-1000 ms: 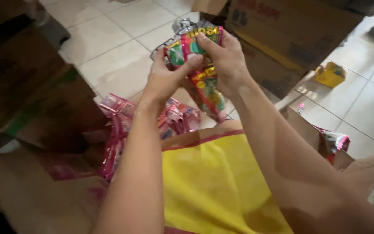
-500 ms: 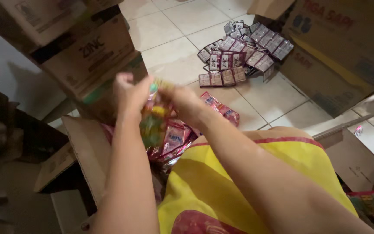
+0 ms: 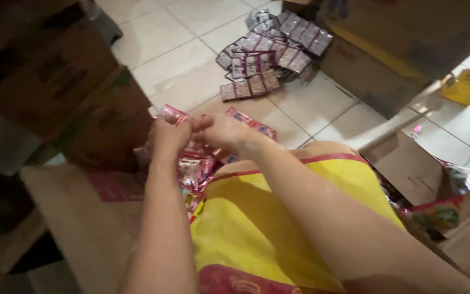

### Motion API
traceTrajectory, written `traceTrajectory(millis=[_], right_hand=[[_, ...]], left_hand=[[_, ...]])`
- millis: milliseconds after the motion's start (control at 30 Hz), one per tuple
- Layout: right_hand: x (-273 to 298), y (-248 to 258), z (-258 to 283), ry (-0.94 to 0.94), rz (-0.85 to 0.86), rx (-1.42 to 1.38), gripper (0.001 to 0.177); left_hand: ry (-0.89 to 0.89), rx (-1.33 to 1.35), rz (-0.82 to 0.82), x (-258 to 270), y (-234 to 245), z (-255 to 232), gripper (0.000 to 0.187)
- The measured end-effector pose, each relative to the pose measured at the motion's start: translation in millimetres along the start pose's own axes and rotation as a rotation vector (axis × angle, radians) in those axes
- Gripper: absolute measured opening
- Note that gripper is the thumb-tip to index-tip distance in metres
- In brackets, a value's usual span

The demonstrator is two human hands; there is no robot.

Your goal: The person sits on the floor and packs small snack packets into a cardboard box. They pick up packets from a pile, arrange them in groups, and place them into the box.

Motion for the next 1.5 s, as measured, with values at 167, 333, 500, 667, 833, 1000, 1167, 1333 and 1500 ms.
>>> traceTrajectory(millis=[167, 333, 500, 667, 833, 1000, 1167, 1333, 1500], right_hand=[[31.6, 74.0, 10.0, 0.051, -0.176, -0.005, 0.025], [69.7, 128.6, -4.4, 0.004, -0.381, -0.184, 0.03], [120.4, 184.0, -14.8, -0.015, -0.568, -0.142, 0.032], [177.8, 239.5, -23.8, 0.032, -0.757, 0.022, 0.025], [240.8, 283.9, -78.3, -0.017, -1.02, -0.044, 0.022], [318.2, 328.5, -171.6, -0.217, -1.36, -0.08, 0.022], [370.7, 347.0, -283.3, -0.471, -1.614, -0.084, 0.029], [404.6, 346.3, -358.2, -0.827, -1.598, 0.111, 0.048], [427.7, 352.5, -413.4, -1.073, -1.452, 0.216, 0.072]], left_hand=[[-0.072, 0.412, 0.184, 21.4, -59.3, -64.0, 0.042], [-0.042, 0.68, 0.525, 69.8, -129.6, -122.9, 0.027], [-0.126, 0.819, 0.72, 115.7, -178.3, -171.7, 0.028], [-0.369, 0.636, 0.628, 161.6, -210.4, -222.8, 0.03], [-0.435, 0.419, 0.743, 220.7, -254.2, -253.5, 0.034], [-0.503, 0.177, 0.941, 292.7, -309.3, -263.8, 0.043], [-0.635, -0.249, 1.033, 360.8, -349.3, -257.8, 0.049], [-0.6, -0.548, 1.098, 386.3, -354.7, -223.5, 0.055], [-0.711, -0.827, 1.124, 395.3, -359.4, -203.5, 0.044]])
Point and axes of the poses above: each hand's wrist, its own x-axis away from the middle knuckle, its own y-axis out of the back of the hand, z = x × y, the point moved 8 cm from there along -x, towards the middle knuckle, and after that the axes turned 10 degrees about y, right-handed, at the moved point
